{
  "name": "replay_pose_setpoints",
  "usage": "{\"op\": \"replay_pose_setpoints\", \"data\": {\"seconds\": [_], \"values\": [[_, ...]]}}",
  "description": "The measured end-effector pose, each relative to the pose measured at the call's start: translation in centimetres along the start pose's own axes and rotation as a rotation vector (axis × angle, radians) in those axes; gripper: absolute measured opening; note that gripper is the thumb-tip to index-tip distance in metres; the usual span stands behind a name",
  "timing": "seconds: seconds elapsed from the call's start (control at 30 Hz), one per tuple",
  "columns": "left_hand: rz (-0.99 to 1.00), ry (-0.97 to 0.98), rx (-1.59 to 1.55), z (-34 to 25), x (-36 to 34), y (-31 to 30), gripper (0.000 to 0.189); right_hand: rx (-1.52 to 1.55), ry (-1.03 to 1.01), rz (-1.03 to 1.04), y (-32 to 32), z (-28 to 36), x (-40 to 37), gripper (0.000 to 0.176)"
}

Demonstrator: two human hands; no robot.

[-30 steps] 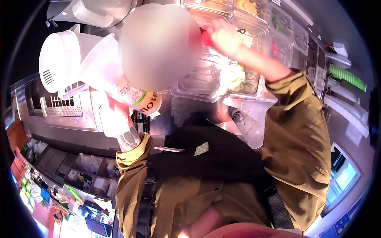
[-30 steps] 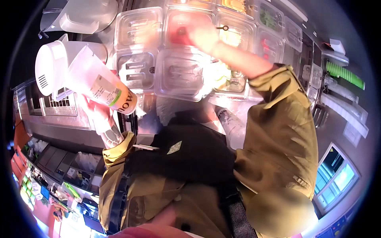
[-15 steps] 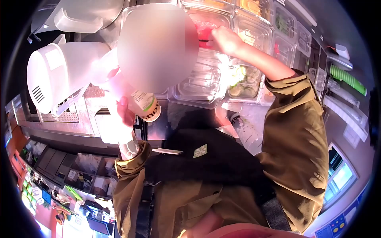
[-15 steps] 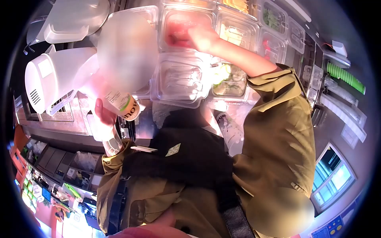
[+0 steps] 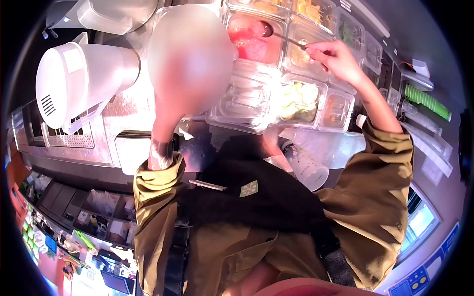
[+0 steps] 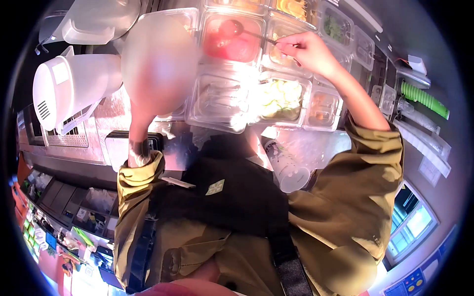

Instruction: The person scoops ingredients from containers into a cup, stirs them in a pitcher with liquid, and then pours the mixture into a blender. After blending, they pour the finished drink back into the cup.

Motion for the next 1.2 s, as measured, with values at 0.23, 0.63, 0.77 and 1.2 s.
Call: {"op": "replay_pose_setpoints", "data": {"seconds": [0.23,0.63,0.77,1.2], "values": [[0.0,0.095,0.077,-5.3,1.3,1.4,0.078,-0.763,-0.841,-0.185,3.2,14.0,-10.7,0.024],[-0.219,0.15,0.061,-3.9,-4.8,-2.5,0.078,-0.654,-0.686,-0.011,7.9,0.2,4.1,0.036],[-0.19,0.113,0.079,-2.0,-7.5,-3.2,0.092,-0.352,-0.614,0.359,18.9,1.8,-1.8,0.019],[-0.161,-0.006,0.349,2.5,-16.4,-5.2,0.063,-0.632,-0.69,-0.018,13.7,5.8,2.0,0.033]]}}
Point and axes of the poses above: each hand's wrist, its own x-axis towards the middle knuckle, its own y-axis out of the palm, z = x × y, the point moved 8 cm from there along x, towards the middle knuckle, and after that the axes turned 14 degrees about x, right-handed, at the moved point
